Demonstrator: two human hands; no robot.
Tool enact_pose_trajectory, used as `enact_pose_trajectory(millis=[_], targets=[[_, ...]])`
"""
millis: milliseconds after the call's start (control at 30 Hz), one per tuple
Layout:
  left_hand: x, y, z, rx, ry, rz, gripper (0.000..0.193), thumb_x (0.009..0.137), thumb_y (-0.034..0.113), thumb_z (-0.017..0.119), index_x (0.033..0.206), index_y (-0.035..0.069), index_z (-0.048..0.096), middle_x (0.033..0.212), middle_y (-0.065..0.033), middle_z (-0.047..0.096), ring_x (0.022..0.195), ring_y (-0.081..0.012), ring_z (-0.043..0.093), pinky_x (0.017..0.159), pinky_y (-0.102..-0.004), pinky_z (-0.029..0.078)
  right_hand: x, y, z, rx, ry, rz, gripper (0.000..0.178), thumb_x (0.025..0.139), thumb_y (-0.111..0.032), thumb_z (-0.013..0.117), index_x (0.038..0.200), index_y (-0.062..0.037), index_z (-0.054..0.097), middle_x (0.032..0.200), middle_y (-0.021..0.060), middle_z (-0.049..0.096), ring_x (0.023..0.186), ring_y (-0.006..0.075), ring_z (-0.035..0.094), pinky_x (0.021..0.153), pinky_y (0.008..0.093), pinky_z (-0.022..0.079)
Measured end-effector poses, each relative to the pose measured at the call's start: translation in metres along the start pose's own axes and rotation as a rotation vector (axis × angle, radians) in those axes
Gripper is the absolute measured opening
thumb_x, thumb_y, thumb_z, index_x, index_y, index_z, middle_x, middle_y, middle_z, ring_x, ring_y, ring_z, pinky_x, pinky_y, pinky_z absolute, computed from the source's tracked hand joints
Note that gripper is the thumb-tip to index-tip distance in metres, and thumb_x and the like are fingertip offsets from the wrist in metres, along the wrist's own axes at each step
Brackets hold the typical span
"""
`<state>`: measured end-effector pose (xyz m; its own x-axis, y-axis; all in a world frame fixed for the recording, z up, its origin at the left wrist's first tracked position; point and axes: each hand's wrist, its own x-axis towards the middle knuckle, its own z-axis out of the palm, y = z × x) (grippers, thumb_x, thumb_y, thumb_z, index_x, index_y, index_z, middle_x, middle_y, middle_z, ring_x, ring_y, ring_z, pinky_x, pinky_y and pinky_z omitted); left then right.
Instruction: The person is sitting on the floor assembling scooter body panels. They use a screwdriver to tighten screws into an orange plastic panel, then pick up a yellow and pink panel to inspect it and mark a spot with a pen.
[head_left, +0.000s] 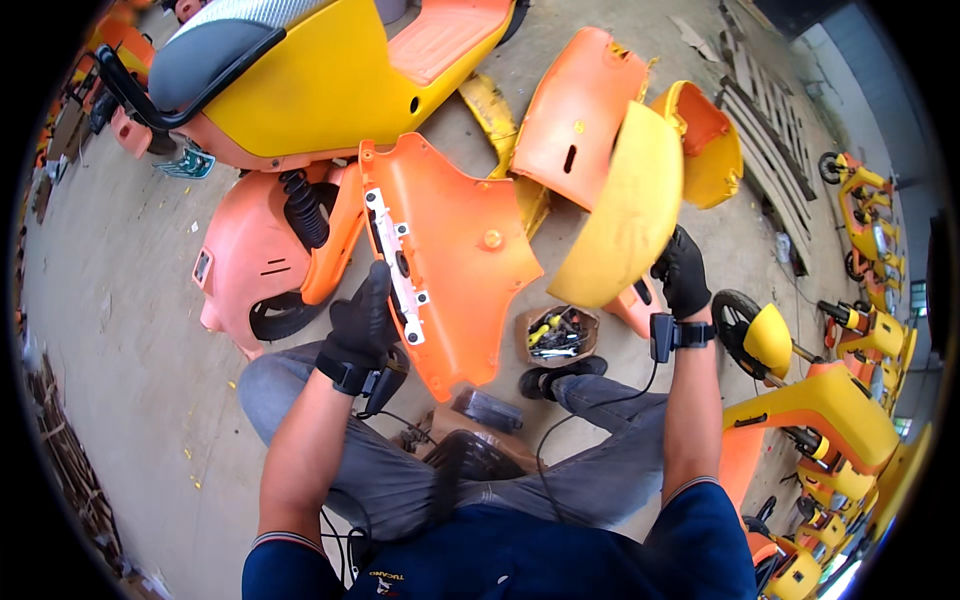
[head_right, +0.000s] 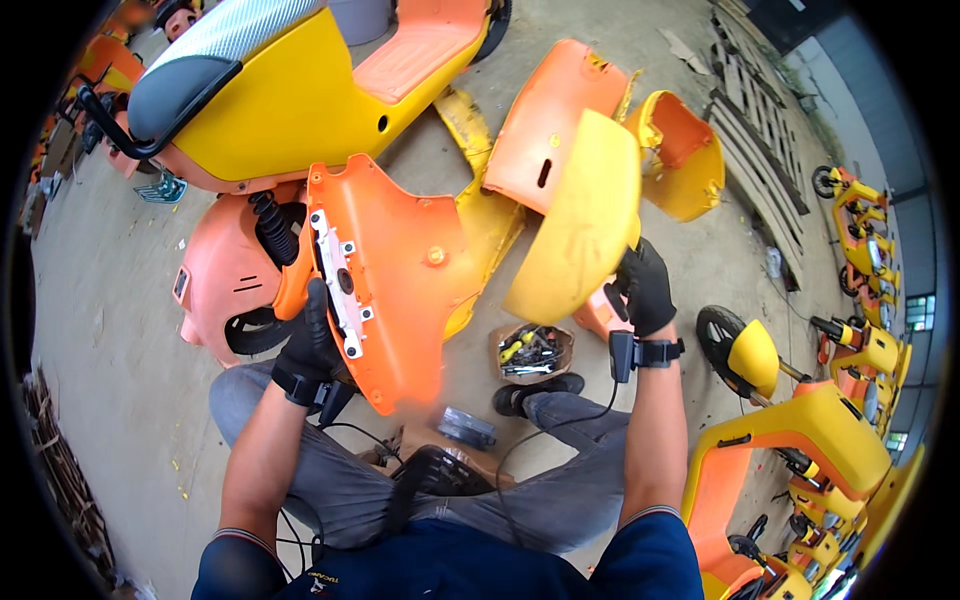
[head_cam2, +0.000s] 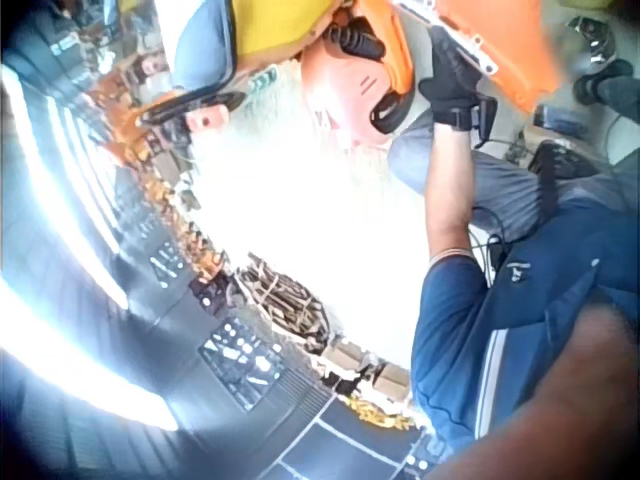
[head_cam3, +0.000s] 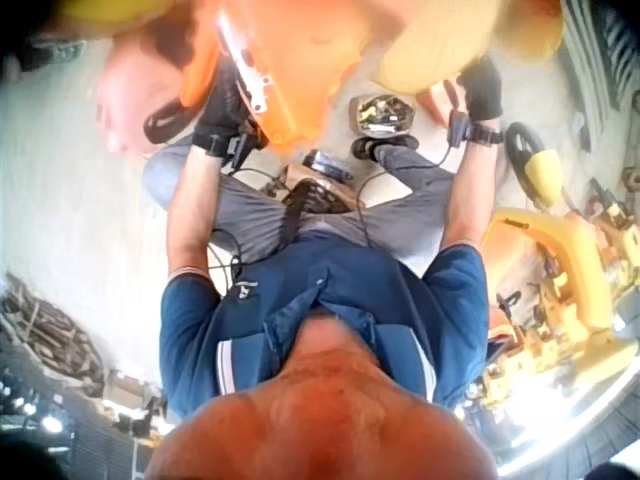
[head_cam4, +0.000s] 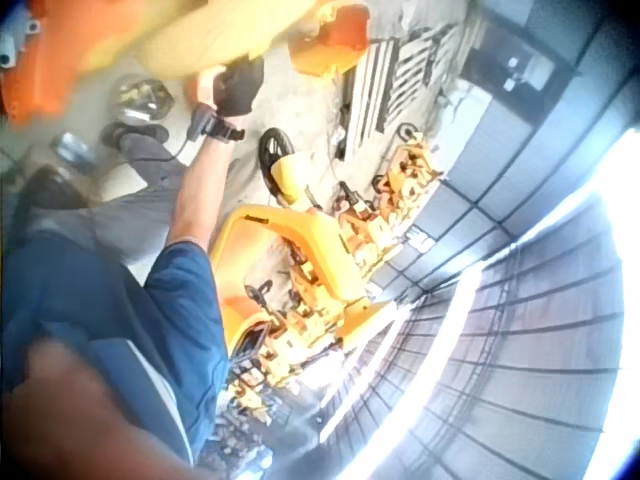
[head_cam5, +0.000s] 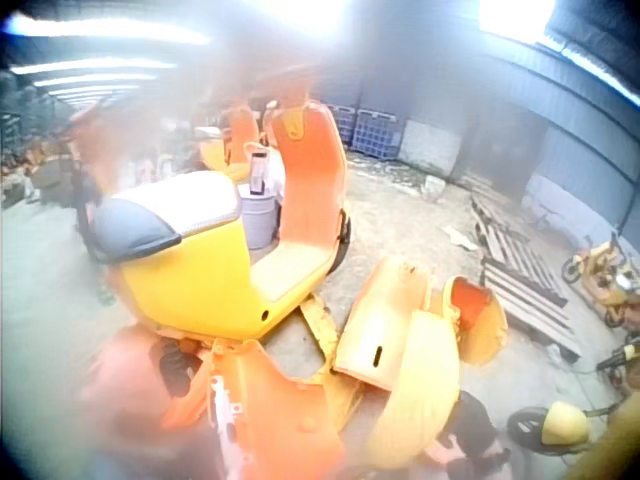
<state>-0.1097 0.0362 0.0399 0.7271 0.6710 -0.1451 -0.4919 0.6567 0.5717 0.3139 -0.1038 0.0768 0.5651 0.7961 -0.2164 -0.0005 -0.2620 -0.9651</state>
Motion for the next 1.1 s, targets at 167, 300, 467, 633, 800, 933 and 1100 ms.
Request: enact_pose_trajectory(millis=[167, 300, 467, 633, 800, 933, 1100], targets=[[-0.003, 0.001, 0.002, -0.033, -0.118, -0.056, 0.057, 0.102, 0.047, 0.048, 0.144, 0.01, 0.041, 0.139, -0.0086, 0.052, 0.126, -0.0226, 0.053, 0.108, -0.0413, 0.044, -0.045, -0.004, -0.04, 0.452, -0.328, -0.092, 0.044, 0.097, -0.022, 0.06, 0.135, -0.0003, 0.05, 0.102, 0.0053, 0.066, 0.086, 0.0115, 0.063, 0.075, 0.0271, 0.053], [-0.01, -0.004, 0.017, -0.087, -0.138, -0.139, 0.057, 0.103, 0.045, 0.047, 0.145, 0.008, 0.041, 0.139, -0.009, 0.054, 0.124, -0.0221, 0.056, 0.107, -0.0409, 0.045, -0.103, -0.031, 0.014, 0.574, -0.203, 0.07, 0.048, 0.096, -0.014, 0.062, 0.14, -0.002, 0.045, 0.091, 0.0009, 0.065, 0.078, 0.0092, 0.061, 0.072, 0.0215, 0.052], [-0.017, -0.02, 0.022, 0.011, -0.127, -0.223, 0.06, 0.1, 0.047, 0.051, 0.146, 0.01, 0.04, 0.139, -0.0084, 0.054, 0.122, -0.0221, 0.057, 0.104, -0.0421, 0.048, -0.126, -0.006, 0.035, 0.45, -0.459, -0.035, 0.043, 0.101, -0.023, 0.053, 0.139, -0.0032, 0.045, 0.125, 0.0108, 0.059, 0.111, 0.0173, 0.059, 0.09, 0.0287, 0.053], [-0.015, -0.035, 0.027, 0.003, -0.177, -0.257, 0.07, 0.095, 0.046, 0.062, 0.149, 0.013, 0.033, 0.139, -0.0048, 0.051, 0.125, -0.0181, 0.054, 0.105, -0.0394, 0.047, -0.129, 0.04, 0.03, 0.144, -0.262, -0.101, 0.042, 0.099, -0.008, 0.053, 0.14, -0.0018, 0.046, 0.134, 0.0102, 0.057, 0.116, 0.0193, 0.058, 0.098, 0.0331, 0.048], [-0.014, -0.033, 0.035, 0.133, -0.188, -0.192, 0.079, 0.095, 0.048, 0.062, 0.153, 0.013, 0.023, 0.143, -0.0059, 0.044, 0.129, -0.0162, 0.048, 0.106, -0.037, 0.045, -0.161, 0.003, 0.043, 0.305, -0.187, -0.021, 0.041, 0.098, -0.01, 0.056, 0.137, 0.0006, 0.048, 0.13, 0.0098, 0.061, 0.113, 0.0194, 0.06, 0.094, 0.0328, 0.049], [-0.007, -0.042, 0.03, 0.151, -0.216, -0.156, 0.083, 0.093, 0.052, 0.062, 0.154, 0.012, 0.02, 0.146, -0.0078, 0.04, 0.133, -0.018, 0.044, 0.107, -0.0366, 0.044, -0.171, 0.0, 0.039, 0.201, -0.141, 0.022, 0.041, 0.097, -0.013, 0.058, 0.135, 0.0012, 0.051, 0.126, 0.0096, 0.064, 0.11, 0.0202, 0.062, 0.092, 0.0325, 0.049], [0.001, -0.053, 0.026, 0.161, -0.292, -0.103, 0.084, 0.093, 0.053, 0.06, 0.155, 0.012, 0.019, 0.148, -0.0079, 0.039, 0.134, -0.0191, 0.044, 0.109, -0.0376, 0.042, -0.172, 0.006, 0.053, -0.119, -0.129, -0.21, 0.041, 0.095, -0.017, 0.061, 0.131, 0.0016, 0.055, 0.126, 0.0121, 0.064, 0.112, 0.0225, 0.062, 0.093, 0.0336, 0.049]])
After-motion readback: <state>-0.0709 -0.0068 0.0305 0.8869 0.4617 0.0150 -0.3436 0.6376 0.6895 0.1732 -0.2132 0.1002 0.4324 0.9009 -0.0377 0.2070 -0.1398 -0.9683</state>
